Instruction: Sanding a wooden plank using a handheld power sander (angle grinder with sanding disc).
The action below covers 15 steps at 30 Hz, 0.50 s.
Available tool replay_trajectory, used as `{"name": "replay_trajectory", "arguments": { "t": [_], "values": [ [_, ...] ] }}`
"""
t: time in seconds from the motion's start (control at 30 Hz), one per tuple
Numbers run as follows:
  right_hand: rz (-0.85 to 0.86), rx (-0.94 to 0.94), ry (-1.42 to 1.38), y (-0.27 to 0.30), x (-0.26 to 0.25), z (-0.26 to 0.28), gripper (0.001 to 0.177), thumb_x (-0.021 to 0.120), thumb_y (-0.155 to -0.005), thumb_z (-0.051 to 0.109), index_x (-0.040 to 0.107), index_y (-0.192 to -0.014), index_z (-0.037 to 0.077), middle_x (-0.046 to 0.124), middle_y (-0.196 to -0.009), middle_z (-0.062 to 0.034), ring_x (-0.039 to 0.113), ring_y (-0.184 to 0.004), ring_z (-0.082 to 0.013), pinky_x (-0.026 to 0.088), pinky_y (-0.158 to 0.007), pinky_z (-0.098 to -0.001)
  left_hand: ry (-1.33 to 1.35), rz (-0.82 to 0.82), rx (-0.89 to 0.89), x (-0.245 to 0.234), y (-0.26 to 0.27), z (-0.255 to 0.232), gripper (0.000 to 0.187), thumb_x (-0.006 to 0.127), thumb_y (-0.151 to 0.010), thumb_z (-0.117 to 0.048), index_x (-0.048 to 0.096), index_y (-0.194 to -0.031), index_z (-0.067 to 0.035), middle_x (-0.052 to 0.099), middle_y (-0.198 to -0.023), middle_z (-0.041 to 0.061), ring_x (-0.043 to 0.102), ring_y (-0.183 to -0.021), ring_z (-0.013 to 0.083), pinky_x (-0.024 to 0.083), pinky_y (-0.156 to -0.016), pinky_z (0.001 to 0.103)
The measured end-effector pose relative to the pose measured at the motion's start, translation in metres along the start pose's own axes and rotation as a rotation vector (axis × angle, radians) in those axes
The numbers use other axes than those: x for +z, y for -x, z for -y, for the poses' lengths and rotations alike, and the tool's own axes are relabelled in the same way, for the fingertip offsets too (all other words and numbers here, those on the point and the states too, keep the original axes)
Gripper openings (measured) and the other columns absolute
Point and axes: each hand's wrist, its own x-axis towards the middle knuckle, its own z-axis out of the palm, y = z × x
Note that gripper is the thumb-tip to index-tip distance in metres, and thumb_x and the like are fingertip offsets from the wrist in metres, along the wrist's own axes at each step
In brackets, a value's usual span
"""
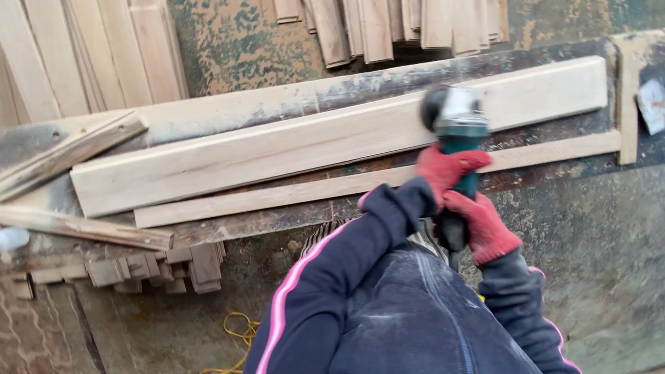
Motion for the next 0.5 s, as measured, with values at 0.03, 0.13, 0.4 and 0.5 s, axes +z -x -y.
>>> {"name": "replay_trajectory", "arguments": {
  "t": [0.03,0.13,0.4,0.5],
  "values": [
    [-0.117,-0.003,-0.011,0.007,0.003,0.005,0.023,0.082,-0.078,0.023,0.064,-0.082,0.011,0.055,-0.05,-0.0107,0.057,-0.037,-0.0201,0.045,-0.038,-0.0315,0.024,0.002,0.037,0.007,-0.02,0.02,0.06,0.095,-0.055,-0.015,0.07,-0.108,-0.002,0.072,-0.091,0.015,0.068,-0.078,0.0305,0.061,-0.067,0.046],
    [-0.234,0.005,0.018,0.018,0.009,0.011,0.026,0.085,-0.075,0.026,0.067,-0.085,0.01,0.061,-0.063,-0.0095,0.062,-0.054,-0.019,0.049,-0.053,-0.031,0.165,0.016,0.03,0.011,-0.061,0.054,0.078,0.101,-0.049,-0.009,0.065,-0.118,-0.003,0.069,-0.098,0.02,0.069,-0.082,0.0482,0.058,-0.061,0.069],
    [0.017,-0.044,0.14,-0.005,0.03,-0.016,0.029,0.088,-0.072,0.021,0.07,-0.092,0.011,0.065,-0.073,-0.0044,0.063,-0.066,-0.0143,0.049,-0.062,-0.0274,0.189,-0.026,0.078,-0.068,0.021,0.003,0.055,0.1,-0.059,-0.019,0.073,-0.107,-0.012,0.077,-0.089,0.009,0.075,-0.073,0.0239,0.064,-0.06,0.052],
    [0.142,-0.043,0.239,-0.01,0.057,-0.015,0.033,0.092,-0.069,0.018,0.072,-0.093,0.008,0.065,-0.074,-0.0068,0.062,-0.068,-0.0172,0.051,-0.064,-0.0298,0.175,-0.098,0.092,-0.108,0.052,-0.012,0.044,0.088,-0.066,-0.016,0.071,-0.103,0.0,0.072,-0.088,0.013,0.065,-0.069,0.02,0.057,-0.065,0.034]
  ]
}}
